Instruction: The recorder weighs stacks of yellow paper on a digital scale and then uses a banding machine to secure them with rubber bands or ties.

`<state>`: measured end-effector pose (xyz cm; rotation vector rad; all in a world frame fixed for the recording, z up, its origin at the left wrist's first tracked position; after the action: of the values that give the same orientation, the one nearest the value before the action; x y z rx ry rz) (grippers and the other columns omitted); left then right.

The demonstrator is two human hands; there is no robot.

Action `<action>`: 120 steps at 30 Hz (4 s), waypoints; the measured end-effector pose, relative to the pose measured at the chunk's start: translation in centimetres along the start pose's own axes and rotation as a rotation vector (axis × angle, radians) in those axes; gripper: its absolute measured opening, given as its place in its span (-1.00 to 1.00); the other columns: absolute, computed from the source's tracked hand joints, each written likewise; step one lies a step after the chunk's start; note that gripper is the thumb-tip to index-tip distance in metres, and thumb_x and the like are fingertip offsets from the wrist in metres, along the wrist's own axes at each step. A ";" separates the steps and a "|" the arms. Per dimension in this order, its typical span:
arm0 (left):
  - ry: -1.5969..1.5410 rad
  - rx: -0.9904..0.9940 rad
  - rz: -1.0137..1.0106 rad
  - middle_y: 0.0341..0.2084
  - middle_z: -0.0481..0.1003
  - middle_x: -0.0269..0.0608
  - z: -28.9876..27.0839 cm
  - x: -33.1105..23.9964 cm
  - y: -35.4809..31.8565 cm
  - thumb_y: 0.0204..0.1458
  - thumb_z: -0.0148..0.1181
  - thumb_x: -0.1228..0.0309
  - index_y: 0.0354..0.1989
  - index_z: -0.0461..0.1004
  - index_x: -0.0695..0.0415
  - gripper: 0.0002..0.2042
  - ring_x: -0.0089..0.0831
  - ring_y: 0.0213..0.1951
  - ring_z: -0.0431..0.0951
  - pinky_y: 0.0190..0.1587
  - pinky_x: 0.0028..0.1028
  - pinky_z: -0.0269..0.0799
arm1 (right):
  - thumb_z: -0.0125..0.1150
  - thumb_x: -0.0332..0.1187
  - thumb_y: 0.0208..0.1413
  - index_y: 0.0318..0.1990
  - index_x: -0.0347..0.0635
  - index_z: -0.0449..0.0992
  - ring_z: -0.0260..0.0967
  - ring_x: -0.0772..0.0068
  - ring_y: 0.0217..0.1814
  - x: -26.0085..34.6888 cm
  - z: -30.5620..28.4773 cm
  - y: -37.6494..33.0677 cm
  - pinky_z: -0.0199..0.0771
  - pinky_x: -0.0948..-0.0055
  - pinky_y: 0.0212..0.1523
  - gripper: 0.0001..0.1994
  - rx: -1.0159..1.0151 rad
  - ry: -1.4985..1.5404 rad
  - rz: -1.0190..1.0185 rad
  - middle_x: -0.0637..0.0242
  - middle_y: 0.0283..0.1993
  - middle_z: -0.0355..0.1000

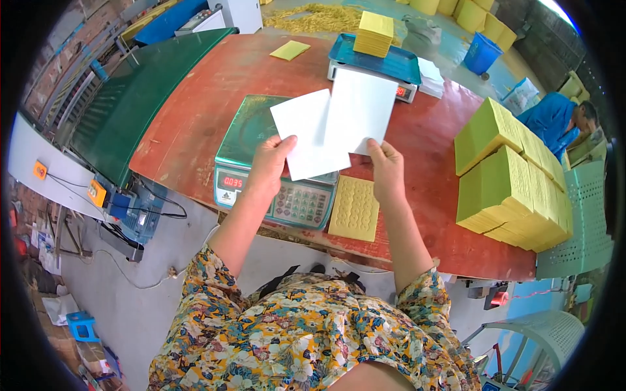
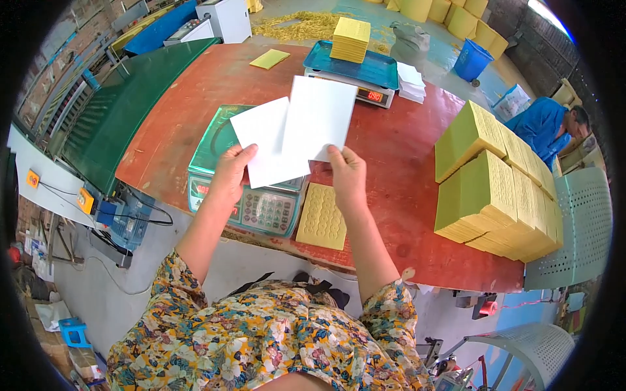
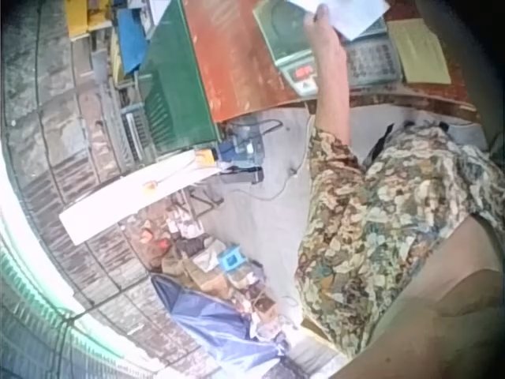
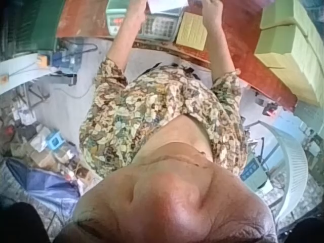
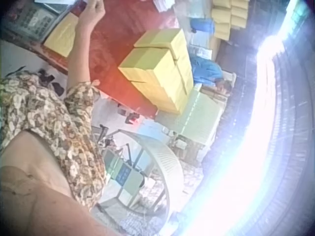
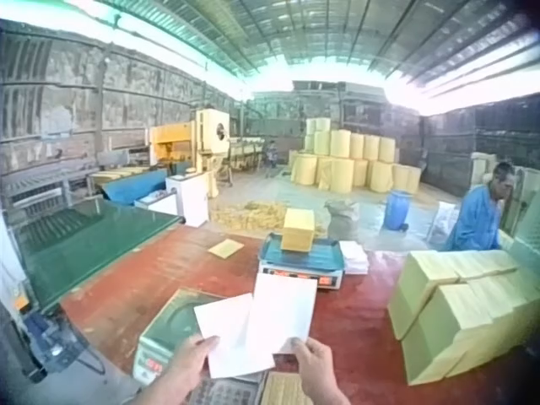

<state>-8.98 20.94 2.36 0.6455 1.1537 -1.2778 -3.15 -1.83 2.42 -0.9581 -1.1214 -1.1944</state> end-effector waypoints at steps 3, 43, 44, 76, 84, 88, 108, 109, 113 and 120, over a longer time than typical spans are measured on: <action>0.146 -0.111 0.264 -0.38 0.57 -0.25 -2.7 -1.5 0.1 0.17 0.20 0.32 -0.18 0.54 0.30 -0.76 -0.60 -0.42 0.53 -0.41 -0.52 0.44 | 0.09 -0.40 0.27 -0.07 -0.36 0.56 0.39 0.62 -0.43 -0.4 -1.7 0.5 0.38 0.56 -0.39 -0.78 -0.039 -0.074 0.026 0.35 -0.33 0.50; 0.008 0.206 0.146 -0.53 0.36 -0.53 4.0 3.3 -6.2 0.26 0.14 0.26 -0.38 0.50 0.18 -0.75 -0.76 -0.47 0.22 -0.42 -0.64 0.17 | 0.20 -0.35 0.26 -0.32 -0.29 0.55 0.16 0.75 -0.43 1.0 -2.9 -7.2 0.21 0.58 -0.47 -0.82 -0.028 -0.160 -0.016 0.57 -0.48 0.35; 0.008 0.202 0.146 -0.53 0.36 -0.53 3.8 3.3 -6.0 0.26 0.14 0.26 -0.38 0.50 0.18 -0.75 -0.76 -0.47 0.22 -0.42 -0.64 0.17 | 0.18 -0.34 0.27 -0.27 -0.30 0.58 0.16 0.75 -0.43 0.7 -2.8 -7.1 0.20 0.57 -0.47 -0.81 -0.036 -0.101 -0.003 0.57 -0.48 0.35; 0.641 0.319 0.367 -0.31 0.56 -0.15 8.5 3.8 -6.1 0.13 0.24 0.44 0.28 0.20 0.29 -0.44 -0.51 -0.33 0.50 -0.22 -0.49 0.45 | 0.13 -0.31 0.27 -0.37 -0.22 0.52 0.10 0.80 -0.58 -2.4 -7.5 -8.3 0.04 0.62 -0.67 -0.79 -0.239 0.046 0.141 0.58 -0.56 0.28; 0.242 0.440 -0.082 -0.24 0.55 -0.14 10.3 10.8 -5.7 0.13 -0.01 0.61 0.28 0.20 0.32 -0.52 -0.55 -0.22 0.53 -0.13 -0.52 0.41 | 0.12 -0.08 0.21 0.19 -0.23 0.35 0.13 -0.02 0.40 -5.7 -16.4 -9.1 0.11 0.02 0.34 -0.49 -0.251 -1.319 -0.299 0.10 0.30 0.29; 0.211 0.424 -0.192 -0.30 0.52 -0.15 10.9 12.9 -6.8 0.12 -0.06 0.63 0.35 0.08 0.34 -0.44 -0.54 -0.26 0.51 -0.13 -0.51 0.41 | 0.20 -0.13 0.13 0.22 -0.20 0.32 0.05 0.06 0.45 -6.0 -16.7 -15.1 0.01 -0.09 0.37 -0.45 -0.198 -1.503 -0.164 0.18 0.36 0.21; 0.885 0.708 0.232 -0.60 0.39 -0.14 20.3 17.6 -8.5 0.06 -0.10 0.67 0.46 -0.03 0.08 -0.29 -0.46 -0.54 0.36 -0.38 -0.39 0.33 | 0.20 -0.30 0.18 -0.13 -0.35 0.46 0.51 0.41 -0.46 -10.3 -20.7 -26.0 0.47 0.54 -0.41 -0.73 -0.875 0.218 0.357 0.24 -0.42 0.51; 0.884 0.706 0.232 -0.55 0.43 -0.16 20.4 17.7 -8.3 0.06 -0.11 0.68 0.46 -0.02 0.07 -0.29 -0.47 -0.52 0.40 -0.36 -0.40 0.36 | 0.19 -0.32 0.19 -0.15 -0.35 0.46 0.51 0.40 -0.46 -10.1 -20.6 -26.1 0.47 0.55 -0.43 -0.76 -0.875 0.227 0.339 0.24 -0.42 0.51; 0.344 0.743 -0.203 -0.36 0.54 -0.27 20.8 19.0 -7.7 0.07 -0.13 0.70 0.42 0.11 0.06 -0.34 -0.48 -0.41 0.52 -0.26 -0.49 0.46 | 0.17 -0.41 0.17 -0.13 -0.38 0.47 0.49 0.49 -0.49 -10.2 -21.0 -29.7 0.42 0.54 -0.50 -0.79 -0.982 0.228 0.221 0.25 -0.44 0.50; 0.442 0.875 -0.343 -0.33 0.53 -0.27 21.2 21.1 -11.2 0.15 -0.11 0.63 0.00 0.47 0.17 -0.69 -0.54 -0.38 0.54 -0.36 -0.54 0.48 | 0.11 -0.62 0.15 -0.18 -0.30 0.44 0.47 0.63 -0.27 -3.7 -17.0 -29.5 0.54 0.50 -0.32 -0.89 -1.001 -0.468 -0.124 0.33 -0.20 0.56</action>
<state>-15.57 -8.82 -7.17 1.4736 1.0429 -2.0223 -30.08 -21.69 -5.00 -2.0265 -0.9083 -1.7284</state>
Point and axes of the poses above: each hand's wrist, its own y-axis towards the middle knuckle, its own z-axis out of the palm, x = y × z, the point moved 4 cm from there along y, towards the middle knuckle
